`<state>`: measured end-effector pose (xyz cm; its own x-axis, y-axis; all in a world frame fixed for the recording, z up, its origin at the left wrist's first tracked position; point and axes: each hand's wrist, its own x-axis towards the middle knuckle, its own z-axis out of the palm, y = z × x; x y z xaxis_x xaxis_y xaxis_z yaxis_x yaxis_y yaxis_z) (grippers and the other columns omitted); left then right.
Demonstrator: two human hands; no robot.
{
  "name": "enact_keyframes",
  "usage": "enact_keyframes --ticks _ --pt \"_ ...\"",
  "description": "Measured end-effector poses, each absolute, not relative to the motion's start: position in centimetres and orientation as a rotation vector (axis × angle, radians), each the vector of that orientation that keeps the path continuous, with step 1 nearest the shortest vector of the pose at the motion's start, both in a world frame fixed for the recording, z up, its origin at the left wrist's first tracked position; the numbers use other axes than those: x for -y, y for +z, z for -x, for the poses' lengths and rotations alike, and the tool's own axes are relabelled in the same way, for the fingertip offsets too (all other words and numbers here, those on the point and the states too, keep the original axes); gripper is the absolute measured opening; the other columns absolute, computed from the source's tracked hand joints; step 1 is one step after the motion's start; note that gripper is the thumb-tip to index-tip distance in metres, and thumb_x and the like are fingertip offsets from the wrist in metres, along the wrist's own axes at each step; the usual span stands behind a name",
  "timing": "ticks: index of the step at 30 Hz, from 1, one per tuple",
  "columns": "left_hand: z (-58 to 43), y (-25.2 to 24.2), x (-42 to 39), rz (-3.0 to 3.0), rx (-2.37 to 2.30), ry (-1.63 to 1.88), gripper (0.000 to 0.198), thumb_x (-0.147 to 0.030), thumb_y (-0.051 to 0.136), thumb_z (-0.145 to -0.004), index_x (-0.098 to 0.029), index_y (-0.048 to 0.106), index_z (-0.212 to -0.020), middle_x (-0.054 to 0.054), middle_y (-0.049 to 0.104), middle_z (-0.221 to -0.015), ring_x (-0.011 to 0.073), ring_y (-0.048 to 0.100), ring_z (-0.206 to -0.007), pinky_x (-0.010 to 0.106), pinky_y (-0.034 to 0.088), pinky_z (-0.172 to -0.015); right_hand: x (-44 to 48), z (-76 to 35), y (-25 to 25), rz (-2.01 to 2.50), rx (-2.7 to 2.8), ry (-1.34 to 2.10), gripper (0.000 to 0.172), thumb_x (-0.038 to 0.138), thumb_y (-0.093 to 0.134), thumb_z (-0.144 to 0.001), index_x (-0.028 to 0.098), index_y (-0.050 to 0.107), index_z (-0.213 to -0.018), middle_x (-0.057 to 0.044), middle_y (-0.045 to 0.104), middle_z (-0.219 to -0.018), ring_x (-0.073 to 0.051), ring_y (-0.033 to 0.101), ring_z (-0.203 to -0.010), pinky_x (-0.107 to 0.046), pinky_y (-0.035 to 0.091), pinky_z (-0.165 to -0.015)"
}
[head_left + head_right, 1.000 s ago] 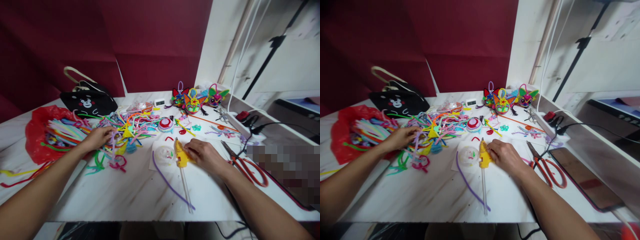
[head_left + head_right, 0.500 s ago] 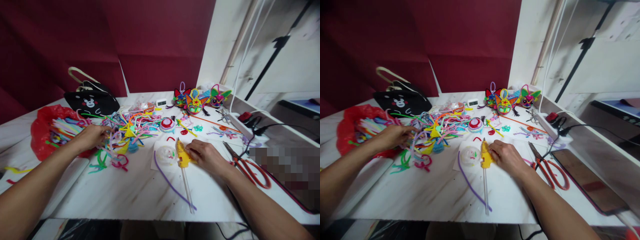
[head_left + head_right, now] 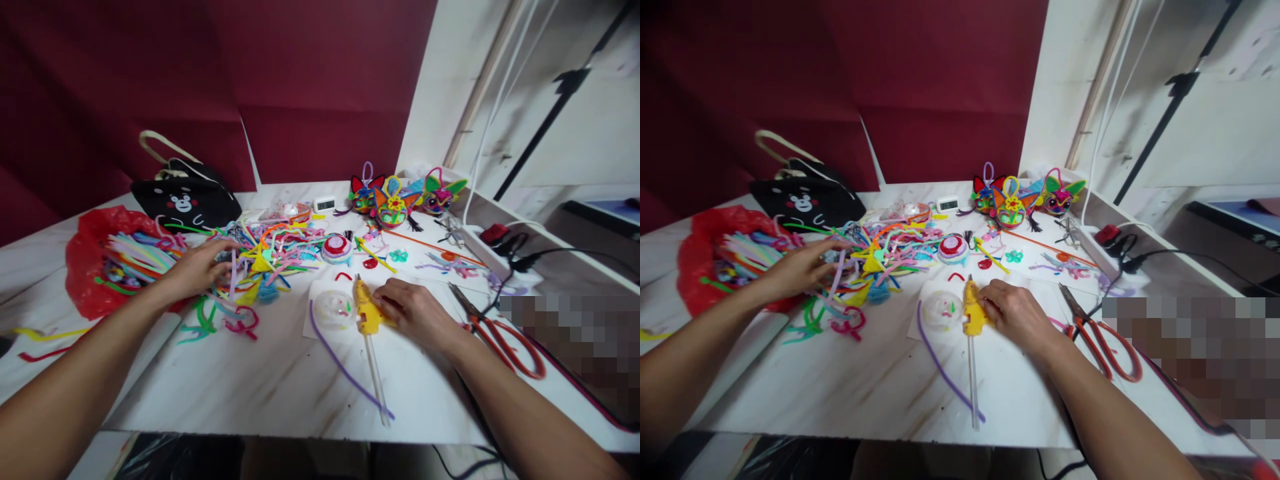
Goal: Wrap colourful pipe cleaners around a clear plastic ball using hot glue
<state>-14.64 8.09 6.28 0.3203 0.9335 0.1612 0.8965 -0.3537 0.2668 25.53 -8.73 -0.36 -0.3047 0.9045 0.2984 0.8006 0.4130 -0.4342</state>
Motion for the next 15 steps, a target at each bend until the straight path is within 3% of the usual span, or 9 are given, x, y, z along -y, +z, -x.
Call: enact_keyframes --ticks 3,6,8,12,15 --pt "16.0 6.2 -8.3 -2.478 -1.913 0.299 0.040 -0.037 0.048 -0.084 -0.016 0.059 -0.117 0.006 0.072 -0.086 0.0234 0.066 -0.071 0.033 0.051 -0.071 8.8 -25.5 -0.3 1.444 2.187 0.271 0.023 0.020 0.043 -0.097 0.016 0.066 -0.098 -0.007 0.065 -0.089 -0.017 0.062 -0.075 -0.028 0.045 -0.069" --pt "16.9 5.4 -9.0 -2.489 -1.958 0.051 0.021 -0.034 0.056 -0.081 -0.019 0.066 -0.092 0.004 0.068 -0.073 0.0238 0.065 -0.071 0.031 0.048 -0.069 8.7 -25.5 -0.3 1.441 2.191 0.261 0.023 0.020 0.043 -0.097 0.016 0.066 -0.098 -0.007 0.065 -0.089 -0.017 0.063 -0.075 -0.028 0.046 -0.069" --pt "17.0 4.5 -9.5 -2.502 -1.915 -0.081 0.015 -0.032 0.064 -0.080 -0.018 0.068 -0.084 0.005 0.069 -0.079 0.0237 0.065 -0.078 0.032 0.048 -0.072 8.7 -25.5 -0.3 1.436 2.189 0.257 0.023 0.020 0.043 -0.097 0.016 0.066 -0.098 -0.007 0.065 -0.089 -0.017 0.063 -0.075 -0.028 0.046 -0.069" --pt "17.0 3.0 -10.6 -2.481 -1.834 -0.169 0.023 -0.035 0.064 -0.090 -0.014 0.065 -0.099 0.006 0.067 -0.097 0.0193 0.065 -0.088 0.038 0.054 -0.080 8.8 -25.6 -0.3 1.429 2.186 0.243 0.022 0.020 0.045 -0.096 0.017 0.066 -0.098 -0.007 0.066 -0.088 -0.017 0.062 -0.074 -0.027 0.046 -0.068" --pt "17.2 2.8 -11.4 -2.435 -1.774 -0.034 0.024 -0.035 0.061 -0.093 -0.014 0.064 -0.103 0.005 0.067 -0.098 0.0172 0.066 -0.084 0.036 0.056 -0.076 8.8 -25.6 -0.2 1.417 2.183 0.232 0.021 0.020 0.045 -0.096 0.018 0.066 -0.097 -0.007 0.066 -0.089 -0.016 0.062 -0.073 -0.026 0.046 -0.067"
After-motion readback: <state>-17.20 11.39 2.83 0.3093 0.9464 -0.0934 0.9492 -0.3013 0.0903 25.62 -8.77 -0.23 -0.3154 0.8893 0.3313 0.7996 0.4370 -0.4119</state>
